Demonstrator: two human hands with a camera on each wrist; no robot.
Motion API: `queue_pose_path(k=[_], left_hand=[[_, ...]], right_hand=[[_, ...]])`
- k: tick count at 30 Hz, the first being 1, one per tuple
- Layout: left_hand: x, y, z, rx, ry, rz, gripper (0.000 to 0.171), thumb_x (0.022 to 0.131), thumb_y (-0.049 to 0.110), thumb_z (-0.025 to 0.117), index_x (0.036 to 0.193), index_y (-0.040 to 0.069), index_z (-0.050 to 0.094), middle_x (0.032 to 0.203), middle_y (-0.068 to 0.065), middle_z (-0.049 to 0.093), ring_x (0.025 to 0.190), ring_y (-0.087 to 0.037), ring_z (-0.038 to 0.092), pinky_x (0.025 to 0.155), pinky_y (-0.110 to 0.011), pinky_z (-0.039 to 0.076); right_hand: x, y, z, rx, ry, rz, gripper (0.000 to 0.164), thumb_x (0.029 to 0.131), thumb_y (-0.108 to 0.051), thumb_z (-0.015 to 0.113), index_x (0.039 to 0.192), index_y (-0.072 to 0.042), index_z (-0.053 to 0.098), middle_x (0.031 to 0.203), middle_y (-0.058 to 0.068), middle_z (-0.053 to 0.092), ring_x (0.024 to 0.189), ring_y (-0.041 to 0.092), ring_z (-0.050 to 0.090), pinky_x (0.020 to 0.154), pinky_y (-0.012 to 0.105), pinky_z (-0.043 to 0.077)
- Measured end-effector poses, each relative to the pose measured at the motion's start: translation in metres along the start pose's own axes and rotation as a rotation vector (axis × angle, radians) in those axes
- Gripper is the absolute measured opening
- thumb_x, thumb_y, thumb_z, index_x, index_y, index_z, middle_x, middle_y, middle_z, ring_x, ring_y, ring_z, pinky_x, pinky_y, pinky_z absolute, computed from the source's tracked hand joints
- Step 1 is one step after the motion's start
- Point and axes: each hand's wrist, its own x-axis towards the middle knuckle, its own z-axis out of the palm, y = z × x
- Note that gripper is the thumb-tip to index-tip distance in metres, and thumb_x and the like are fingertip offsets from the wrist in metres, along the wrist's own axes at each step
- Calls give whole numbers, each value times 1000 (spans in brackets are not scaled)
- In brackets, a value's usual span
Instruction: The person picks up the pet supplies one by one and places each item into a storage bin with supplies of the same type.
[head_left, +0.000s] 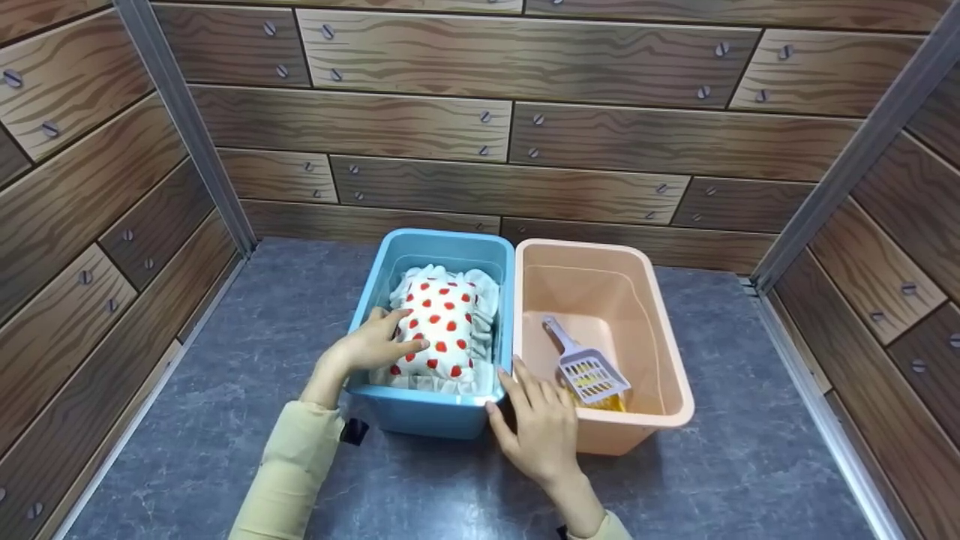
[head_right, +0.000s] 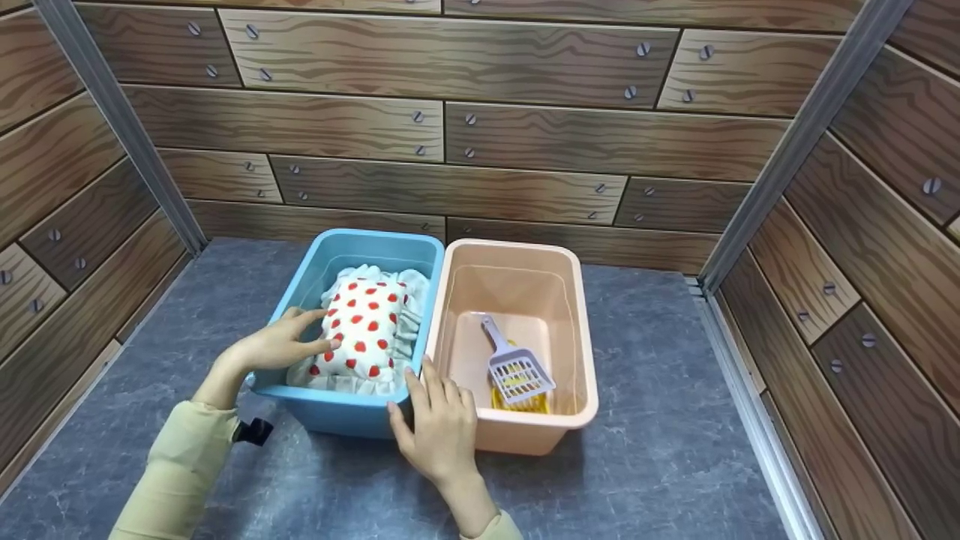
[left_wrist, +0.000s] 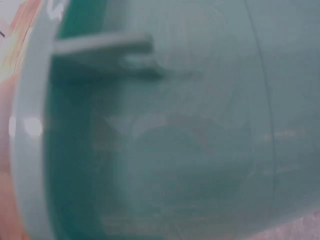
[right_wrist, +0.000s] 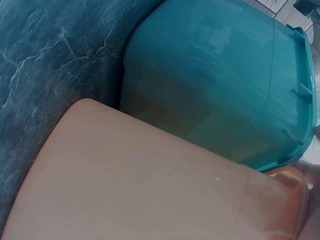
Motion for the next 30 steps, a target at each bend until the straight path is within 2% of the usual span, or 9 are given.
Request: queue_pose_path(k=[6,12,15,19,25,30], left_hand=[[-11,12,6,52,45,-2,76,95,41,62,151,-2,32,137,-27,35,121,-36,49,99,-51,42],[-17,22,22,181,155,50,70,93,41,65,146,1,43,142,-27,37,122,-40,50,96,-52,46],[-19,27,32,224,224,97,66,92,41,66,143,2,48,141,-27,42,118,-41,54,91,-53,48],[-24,35,44,249,309,186,58,92,38,67,136,2,55,136,-25,50,114,-42,57,92,-56,47],[-28,44,60,295,452,309,49,91,37,68,126,4,63,125,-21,59,111,-38,59,93,-58,45],[-29,50,71,313,533,363,42,90,33,70,121,5,67,121,-19,62,113,-35,58,95,-64,42]], right_hand=[[3,0,-4,9,-27,4,46,92,-46,56,119,-11,70,128,13,64,93,28,64,80,46,48],[8,0,-9,30,-82,13,44,86,-39,67,119,-11,70,129,15,63,94,29,65,81,45,50],[10,2,-13,57,-121,23,43,85,-35,71,121,-11,69,130,14,63,98,30,65,84,46,51],[12,5,-17,102,-145,13,42,84,-30,73,120,-9,69,129,15,63,101,31,65,86,48,52],[13,10,-25,98,-124,-56,38,83,-29,74,115,-8,70,121,15,66,98,30,65,85,48,50],[10,19,-35,87,-91,-86,34,82,-28,73,110,-8,71,113,13,69,96,30,64,85,50,46]])
